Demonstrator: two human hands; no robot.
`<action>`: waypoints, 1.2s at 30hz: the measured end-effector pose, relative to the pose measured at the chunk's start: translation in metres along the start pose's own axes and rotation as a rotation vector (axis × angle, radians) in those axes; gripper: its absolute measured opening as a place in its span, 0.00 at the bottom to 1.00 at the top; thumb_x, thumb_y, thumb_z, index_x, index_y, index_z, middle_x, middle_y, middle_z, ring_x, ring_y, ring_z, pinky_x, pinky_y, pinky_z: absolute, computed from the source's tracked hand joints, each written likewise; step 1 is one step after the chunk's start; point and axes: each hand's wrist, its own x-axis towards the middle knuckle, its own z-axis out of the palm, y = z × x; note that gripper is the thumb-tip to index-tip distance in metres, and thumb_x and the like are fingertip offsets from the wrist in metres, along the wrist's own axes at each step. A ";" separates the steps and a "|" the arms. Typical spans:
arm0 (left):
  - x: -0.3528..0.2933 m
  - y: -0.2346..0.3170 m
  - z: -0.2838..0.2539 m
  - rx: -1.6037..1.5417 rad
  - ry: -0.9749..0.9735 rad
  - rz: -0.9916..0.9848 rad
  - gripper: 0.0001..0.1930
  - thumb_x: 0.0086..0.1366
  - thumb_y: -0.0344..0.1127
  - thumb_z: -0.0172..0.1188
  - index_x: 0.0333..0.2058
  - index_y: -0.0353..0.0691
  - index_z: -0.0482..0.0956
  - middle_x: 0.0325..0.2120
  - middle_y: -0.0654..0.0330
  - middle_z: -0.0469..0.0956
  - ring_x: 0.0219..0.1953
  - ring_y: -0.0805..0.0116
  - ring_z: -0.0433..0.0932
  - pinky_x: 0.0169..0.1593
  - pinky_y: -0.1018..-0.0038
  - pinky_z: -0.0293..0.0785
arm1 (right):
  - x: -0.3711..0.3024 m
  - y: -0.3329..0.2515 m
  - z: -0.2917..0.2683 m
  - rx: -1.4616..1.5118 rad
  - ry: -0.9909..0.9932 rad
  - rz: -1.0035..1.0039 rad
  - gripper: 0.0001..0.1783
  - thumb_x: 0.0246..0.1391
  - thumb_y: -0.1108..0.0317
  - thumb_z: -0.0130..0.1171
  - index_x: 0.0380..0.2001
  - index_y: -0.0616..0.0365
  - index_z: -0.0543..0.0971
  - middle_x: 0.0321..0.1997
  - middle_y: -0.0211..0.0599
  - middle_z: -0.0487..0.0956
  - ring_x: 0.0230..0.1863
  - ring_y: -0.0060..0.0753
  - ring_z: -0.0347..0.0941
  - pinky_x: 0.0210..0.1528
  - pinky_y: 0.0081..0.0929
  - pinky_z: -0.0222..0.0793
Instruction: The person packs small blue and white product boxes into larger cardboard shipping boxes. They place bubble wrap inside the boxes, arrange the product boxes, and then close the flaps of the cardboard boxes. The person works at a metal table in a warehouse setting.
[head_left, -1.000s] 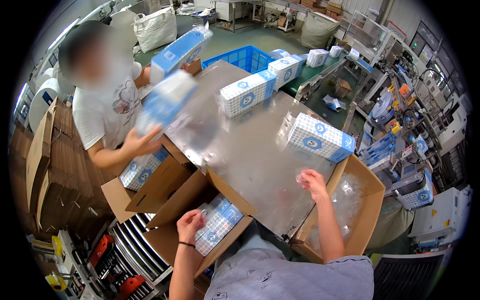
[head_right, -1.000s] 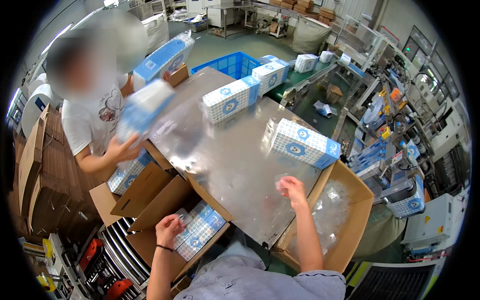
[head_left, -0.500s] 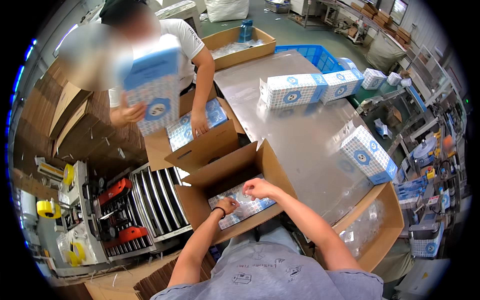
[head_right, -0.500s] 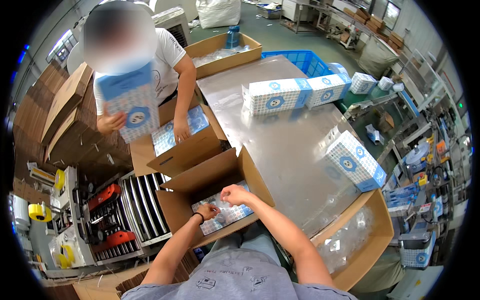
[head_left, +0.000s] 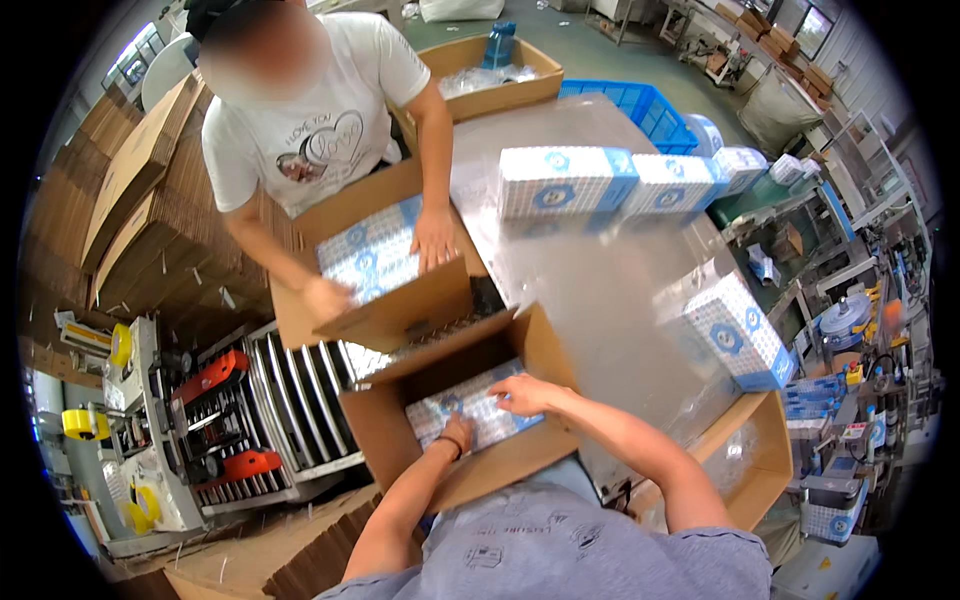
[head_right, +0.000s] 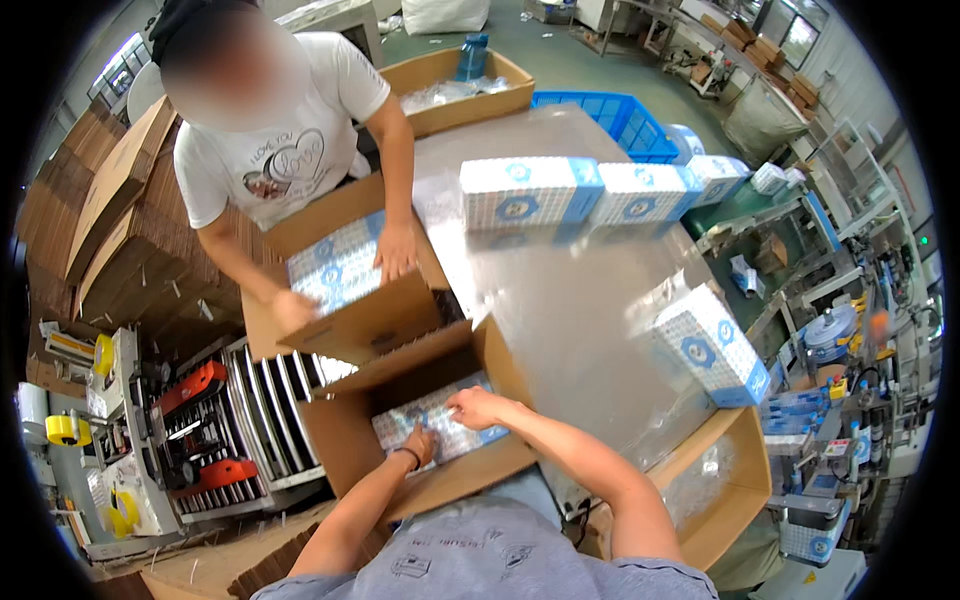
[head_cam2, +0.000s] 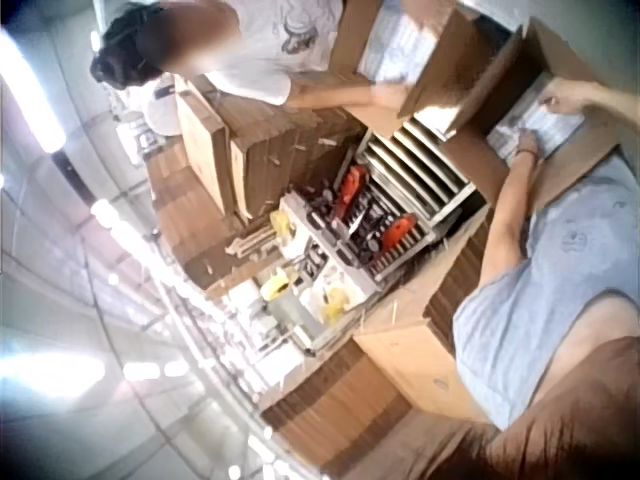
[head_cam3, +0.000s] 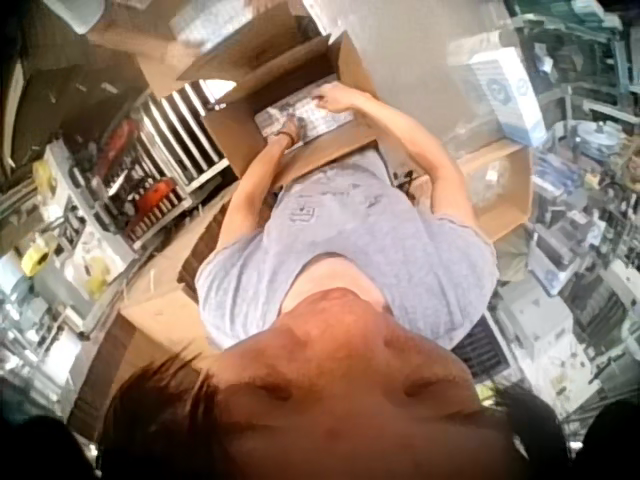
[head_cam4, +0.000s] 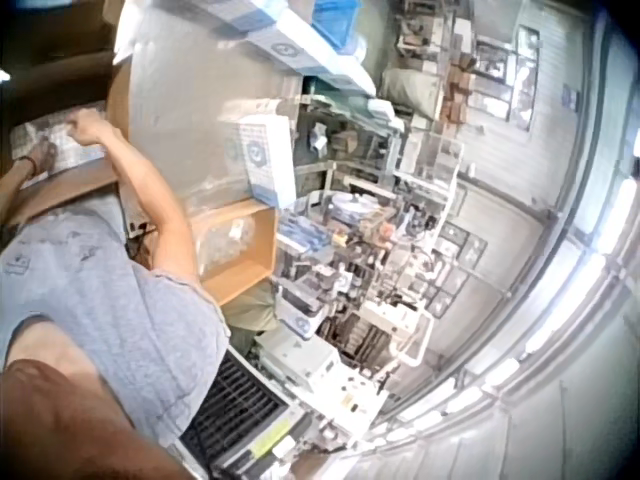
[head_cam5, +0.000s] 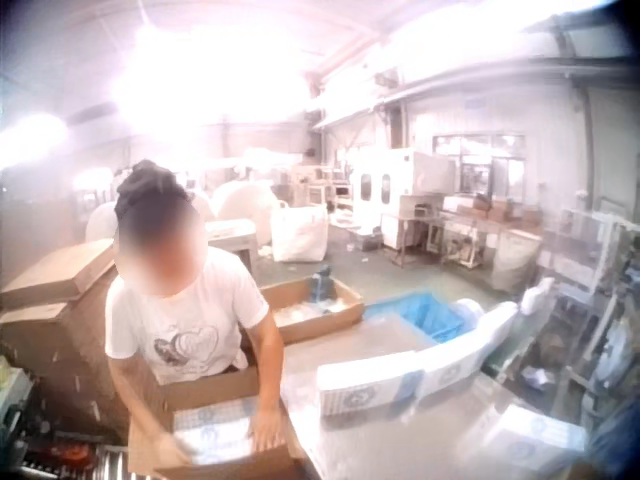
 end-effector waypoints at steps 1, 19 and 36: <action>-0.005 -0.008 0.027 -0.207 0.166 -0.084 0.28 0.59 0.36 0.58 0.60 0.40 0.73 0.55 0.40 0.73 0.57 0.41 0.73 0.63 0.55 0.67 | -0.017 -0.036 -0.049 0.214 -0.007 0.016 0.21 0.58 0.63 0.59 0.53 0.59 0.78 0.53 0.52 0.80 0.51 0.43 0.80 0.50 0.33 0.77; -0.019 0.104 -0.452 0.087 1.207 0.360 0.49 0.43 0.41 0.79 0.63 0.40 0.62 0.54 0.47 0.71 0.58 0.43 0.69 0.65 0.49 0.62 | 0.034 0.158 -0.305 -0.554 0.492 0.144 0.56 0.32 0.34 0.70 0.65 0.50 0.66 0.58 0.44 0.76 0.62 0.47 0.71 0.70 0.75 0.37; -0.191 0.100 -0.489 -0.173 1.242 0.421 0.37 0.40 0.29 0.73 0.54 0.38 0.72 0.37 0.51 0.73 0.40 0.54 0.74 0.46 0.64 0.74 | -0.091 0.199 -0.283 -0.565 0.857 0.322 0.66 0.25 0.45 0.80 0.71 0.33 0.56 0.47 0.42 0.74 0.51 0.49 0.73 0.60 0.58 0.61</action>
